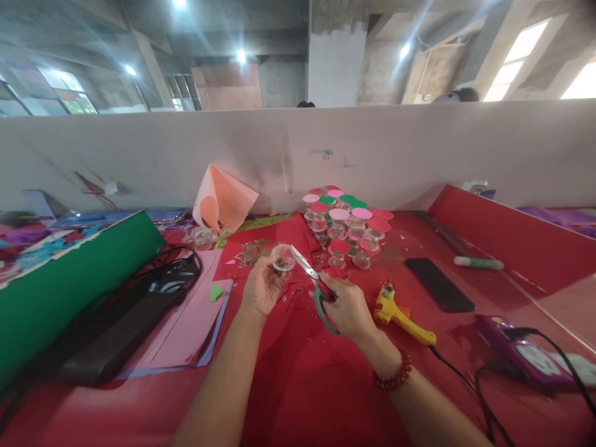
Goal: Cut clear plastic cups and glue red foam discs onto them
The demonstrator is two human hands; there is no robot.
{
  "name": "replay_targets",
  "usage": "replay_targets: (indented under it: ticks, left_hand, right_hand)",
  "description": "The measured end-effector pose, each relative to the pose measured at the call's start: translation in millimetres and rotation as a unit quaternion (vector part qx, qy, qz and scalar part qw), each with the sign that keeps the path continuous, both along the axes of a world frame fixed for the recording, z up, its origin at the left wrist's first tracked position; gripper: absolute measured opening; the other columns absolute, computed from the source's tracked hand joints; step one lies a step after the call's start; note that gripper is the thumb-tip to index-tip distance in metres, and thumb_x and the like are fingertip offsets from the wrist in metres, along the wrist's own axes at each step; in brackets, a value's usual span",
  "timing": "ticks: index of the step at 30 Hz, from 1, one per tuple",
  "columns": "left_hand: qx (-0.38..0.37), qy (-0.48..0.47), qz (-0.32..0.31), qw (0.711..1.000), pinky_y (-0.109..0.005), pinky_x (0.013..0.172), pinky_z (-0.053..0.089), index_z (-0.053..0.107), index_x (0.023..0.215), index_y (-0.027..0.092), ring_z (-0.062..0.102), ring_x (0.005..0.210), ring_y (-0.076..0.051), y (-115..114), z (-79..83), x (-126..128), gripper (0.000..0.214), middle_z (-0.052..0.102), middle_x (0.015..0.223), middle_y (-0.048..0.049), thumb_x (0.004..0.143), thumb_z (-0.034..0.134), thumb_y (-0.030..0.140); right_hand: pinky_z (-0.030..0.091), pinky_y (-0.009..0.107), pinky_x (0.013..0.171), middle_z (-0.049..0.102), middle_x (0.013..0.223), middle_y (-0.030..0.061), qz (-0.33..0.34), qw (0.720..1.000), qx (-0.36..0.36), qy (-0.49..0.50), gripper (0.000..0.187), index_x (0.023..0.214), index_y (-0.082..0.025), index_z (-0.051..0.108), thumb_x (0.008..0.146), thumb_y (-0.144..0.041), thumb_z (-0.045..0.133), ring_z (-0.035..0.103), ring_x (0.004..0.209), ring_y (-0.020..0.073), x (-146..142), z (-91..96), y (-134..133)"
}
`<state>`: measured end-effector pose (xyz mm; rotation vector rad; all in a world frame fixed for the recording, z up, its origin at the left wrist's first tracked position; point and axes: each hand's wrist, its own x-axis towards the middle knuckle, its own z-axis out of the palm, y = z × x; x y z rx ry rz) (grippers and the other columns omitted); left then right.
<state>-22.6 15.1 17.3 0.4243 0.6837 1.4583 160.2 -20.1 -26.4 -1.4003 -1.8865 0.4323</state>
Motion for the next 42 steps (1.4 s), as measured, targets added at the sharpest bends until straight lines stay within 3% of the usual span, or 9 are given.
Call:
replay_targets:
  ticks: [9,12,15,18,20,24,26,31,42]
  left_hand:
    - [-0.021,0.006,0.005,1.000,-0.021,0.048,0.051,0.068,0.094,0.006,0.059,0.052,-0.012,-0.5,3.4,-0.8,0.024,0.067,0.070,-0.0074,0.077,0.055,0.018]
    - [-0.024,-0.006,0.004,1.000,-0.022,0.050,0.052,0.068,0.096,0.007,0.060,0.055,-0.013,-0.6,2.7,-0.8,0.024,0.067,0.071,-0.0076,0.077,0.056,0.018]
    - [-0.021,-0.009,-0.006,1.000,-0.021,0.050,0.052,0.068,0.097,0.007,0.060,0.057,-0.013,-1.2,2.4,-0.1,0.025,0.068,0.072,-0.0089,0.077,0.056,0.018]
    - [-0.005,-0.007,-0.018,1.000,-0.020,0.048,0.049,0.067,0.097,0.005,0.059,0.056,-0.012,-1.1,2.1,-0.3,0.027,0.068,0.074,-0.0103,0.077,0.056,0.018]
    - [0.000,-0.004,-0.017,1.000,-0.020,0.049,0.049,0.068,0.098,0.006,0.059,0.056,-0.011,-0.4,1.9,-1.3,0.027,0.068,0.075,-0.0092,0.076,0.057,0.019]
    - [0.007,0.009,-0.001,1.000,-0.017,0.050,0.048,0.068,0.098,0.008,0.061,0.059,-0.010,1.4,1.0,-2.4,0.027,0.069,0.076,-0.0060,0.074,0.060,0.017]
    - [0.003,0.029,-0.003,1.000,-0.017,0.050,0.048,0.068,0.098,0.008,0.062,0.060,-0.011,1.7,-0.2,-1.2,0.027,0.069,0.074,-0.0055,0.074,0.061,0.016]
    - [-0.022,0.059,-0.009,0.998,-0.017,0.049,0.047,0.068,0.098,0.008,0.063,0.060,-0.011,1.0,-3.4,2.1,0.025,0.067,0.069,-0.0047,0.075,0.061,0.017]
    - [-0.027,0.046,-0.006,0.999,-0.017,0.044,0.045,0.066,0.090,0.010,0.058,0.053,-0.010,2.3,-3.7,3.0,0.018,0.066,0.070,-0.0049,0.075,0.062,0.018]
  right_hand:
    - [0.035,0.022,0.051,0.053,0.059,-0.0031,0.101,0.969,-0.117,0.190,0.017,0.086,-0.017,0.068,0.078,-0.031,0.062,0.044,0.052,0.0103,-7.6,1.9,-2.0]
    - [0.029,0.021,0.044,0.046,0.052,-0.0057,0.138,0.922,-0.225,0.283,0.025,0.075,-0.017,0.062,0.073,-0.041,0.069,0.039,0.045,0.0080,-8.8,12.4,-5.8]
    - [0.025,0.020,0.039,0.046,0.053,-0.0062,0.170,0.840,-0.343,0.385,0.032,0.081,-0.017,0.061,0.073,-0.047,0.069,0.036,0.040,0.0065,-6.3,21.1,-9.5]
    - [0.021,0.020,0.040,0.046,0.058,-0.0063,0.194,0.785,-0.391,0.440,0.034,0.086,-0.017,0.060,0.074,-0.048,0.068,0.031,0.041,0.0045,-4.4,23.0,-9.6]
    - [0.022,0.020,0.042,0.044,0.059,-0.0068,0.181,0.823,-0.345,0.413,0.034,0.083,-0.017,0.060,0.072,-0.047,0.070,0.030,0.044,0.0044,-4.9,21.3,-8.1]
    - [0.028,0.020,0.050,0.045,0.057,-0.0063,0.089,0.963,-0.139,0.213,0.025,0.083,-0.018,0.065,0.071,-0.039,0.070,0.037,0.051,0.0077,-7.1,16.4,-6.1]
    - [0.031,0.021,0.051,0.052,0.058,-0.0050,0.034,0.989,-0.076,0.119,0.025,0.092,-0.020,0.068,0.074,-0.037,0.066,0.043,0.052,0.0101,-7.0,14.0,-6.1]
    - [0.043,0.025,0.067,0.070,0.091,0.0054,-0.026,0.999,0.011,0.025,0.035,0.109,-0.022,0.068,0.077,-0.035,0.063,0.061,0.071,0.0174,-5.1,9.7,-5.1]
    - [0.043,0.027,0.066,0.071,0.098,0.0072,-0.050,0.996,0.009,-0.068,0.041,0.122,-0.023,0.062,0.083,-0.036,0.058,0.065,0.075,0.0201,-6.2,6.0,-5.3]
